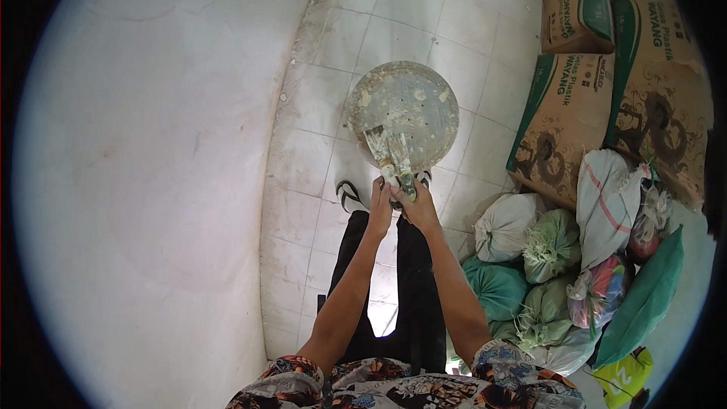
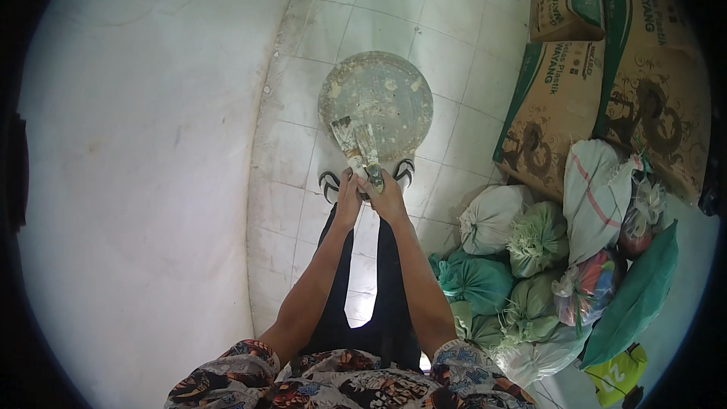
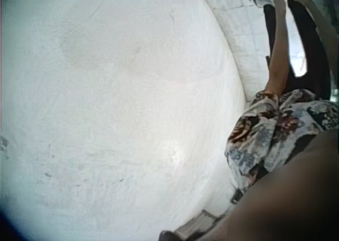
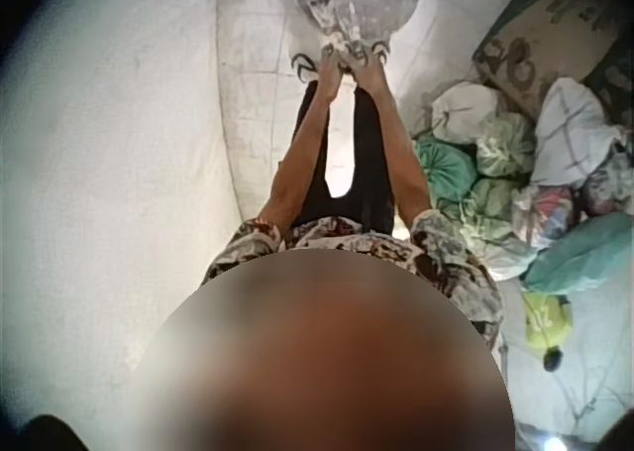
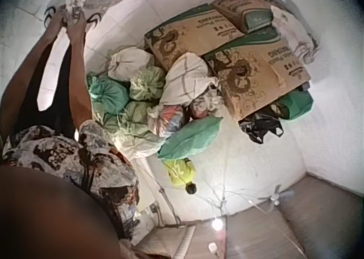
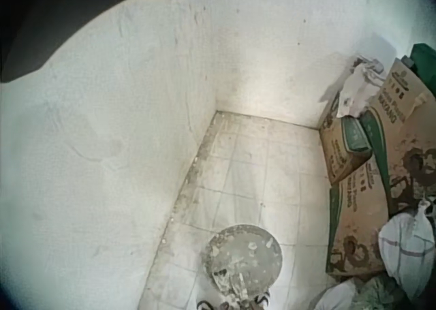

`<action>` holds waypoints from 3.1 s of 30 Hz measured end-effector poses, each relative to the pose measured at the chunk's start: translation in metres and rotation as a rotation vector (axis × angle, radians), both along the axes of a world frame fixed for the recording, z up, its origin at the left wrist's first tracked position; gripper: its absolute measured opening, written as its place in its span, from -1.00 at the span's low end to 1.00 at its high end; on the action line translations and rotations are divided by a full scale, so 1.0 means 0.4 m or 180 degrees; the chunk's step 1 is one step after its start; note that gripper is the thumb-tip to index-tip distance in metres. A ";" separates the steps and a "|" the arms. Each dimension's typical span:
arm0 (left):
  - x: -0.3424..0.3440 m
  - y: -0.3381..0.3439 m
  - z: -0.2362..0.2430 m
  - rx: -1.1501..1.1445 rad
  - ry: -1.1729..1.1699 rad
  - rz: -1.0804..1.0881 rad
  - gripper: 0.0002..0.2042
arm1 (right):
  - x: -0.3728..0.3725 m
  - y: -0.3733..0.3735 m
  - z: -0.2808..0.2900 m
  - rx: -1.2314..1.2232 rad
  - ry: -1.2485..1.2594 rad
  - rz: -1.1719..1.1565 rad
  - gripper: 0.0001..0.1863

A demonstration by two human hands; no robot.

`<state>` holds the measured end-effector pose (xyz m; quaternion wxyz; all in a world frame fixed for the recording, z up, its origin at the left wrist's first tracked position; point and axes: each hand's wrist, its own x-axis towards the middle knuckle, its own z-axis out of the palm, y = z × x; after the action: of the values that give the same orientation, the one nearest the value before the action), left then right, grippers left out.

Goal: The person applies plaster to a damaged section of a white wall using a scraper.

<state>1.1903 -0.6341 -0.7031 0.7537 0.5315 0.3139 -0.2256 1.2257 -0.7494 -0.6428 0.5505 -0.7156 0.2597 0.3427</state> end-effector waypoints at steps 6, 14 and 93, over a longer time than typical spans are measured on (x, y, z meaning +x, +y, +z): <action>0.066 0.003 0.007 0.0530 -0.0735 0.0376 -0.63 | 0.003 -0.030 -0.067 -0.2665 -0.1768 0.0491 -0.72; 0.033 -0.012 -0.015 0.1486 -0.1187 -0.0111 -0.58 | 0.023 -0.051 -0.075 -0.1547 -0.1156 0.0030 -0.73; 0.458 0.187 -0.987 0.2230 -0.0105 -0.0830 -0.80 | 0.138 -0.304 -0.248 -0.0646 -0.1376 -0.1683 -0.42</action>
<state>1.3735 -0.5594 -1.0978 0.4960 0.7962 0.2896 -0.1900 1.2808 -0.8711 -0.7421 0.5885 -0.7307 0.3461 0.0015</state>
